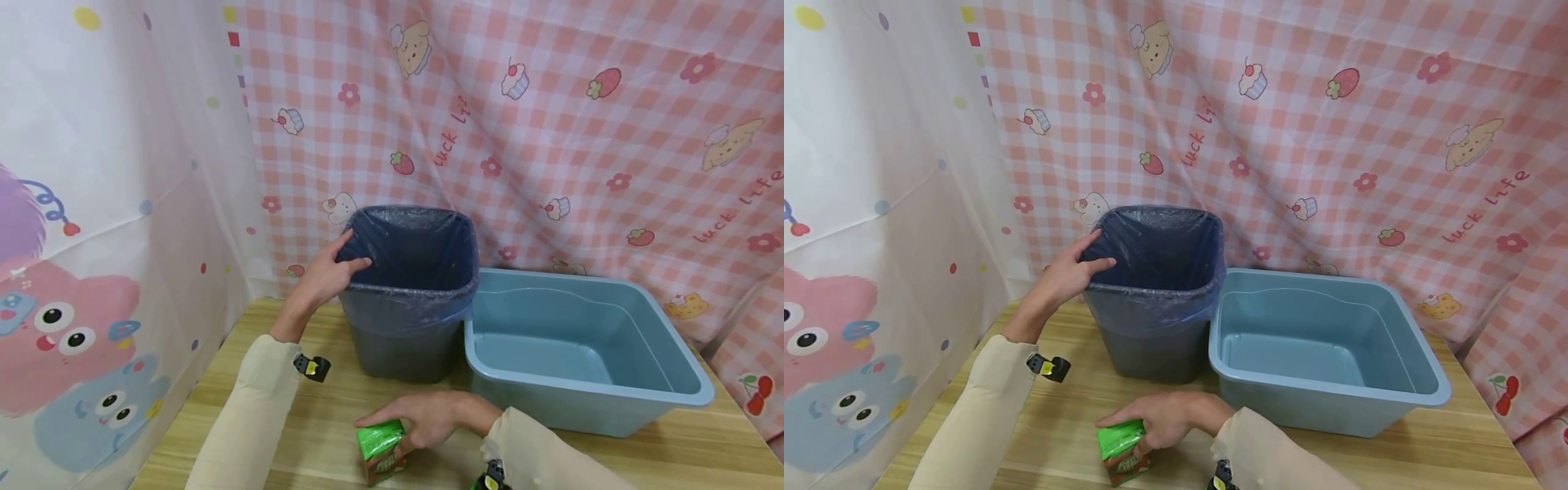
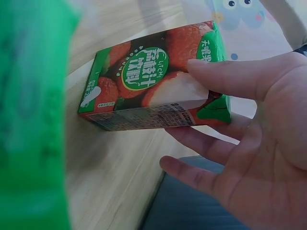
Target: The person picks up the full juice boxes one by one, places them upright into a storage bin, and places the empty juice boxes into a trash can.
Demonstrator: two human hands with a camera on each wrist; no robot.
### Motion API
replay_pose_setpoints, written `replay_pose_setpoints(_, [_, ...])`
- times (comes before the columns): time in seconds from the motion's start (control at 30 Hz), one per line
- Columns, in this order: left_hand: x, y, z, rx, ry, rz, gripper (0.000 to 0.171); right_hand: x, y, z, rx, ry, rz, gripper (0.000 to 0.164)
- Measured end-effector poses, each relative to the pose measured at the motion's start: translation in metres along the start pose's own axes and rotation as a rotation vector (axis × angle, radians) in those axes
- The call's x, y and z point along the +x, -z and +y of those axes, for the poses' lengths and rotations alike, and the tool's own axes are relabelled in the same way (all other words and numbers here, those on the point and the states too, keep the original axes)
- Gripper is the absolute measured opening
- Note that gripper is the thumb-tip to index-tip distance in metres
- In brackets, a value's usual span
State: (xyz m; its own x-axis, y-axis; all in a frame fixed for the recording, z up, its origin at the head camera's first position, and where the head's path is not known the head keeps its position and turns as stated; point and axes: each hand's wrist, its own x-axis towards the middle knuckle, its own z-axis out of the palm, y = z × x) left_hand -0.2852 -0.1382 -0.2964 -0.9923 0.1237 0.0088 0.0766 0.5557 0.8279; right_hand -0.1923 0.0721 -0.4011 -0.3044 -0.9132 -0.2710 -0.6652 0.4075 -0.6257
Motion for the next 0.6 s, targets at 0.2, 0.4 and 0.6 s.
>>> replay_pose_setpoints(0.2, [-0.0005,-0.0001,-0.0006,0.002,0.002,0.0,0.075,-0.0009,0.0008,-0.0014,-0.018,-0.016,0.004,0.066])
replay_pose_setpoints(0.4, [-0.0002,-0.0002,-0.0007,-0.006,-0.007,-0.004,0.074,-0.0008,0.002,-0.0034,-0.03,-0.002,-0.007,0.064])
replay_pose_setpoints(0.6, [-0.0001,-0.0003,-0.0011,-0.01,-0.009,-0.004,0.073,-0.0024,0.0037,-0.0061,0.003,-0.034,-0.023,0.063])
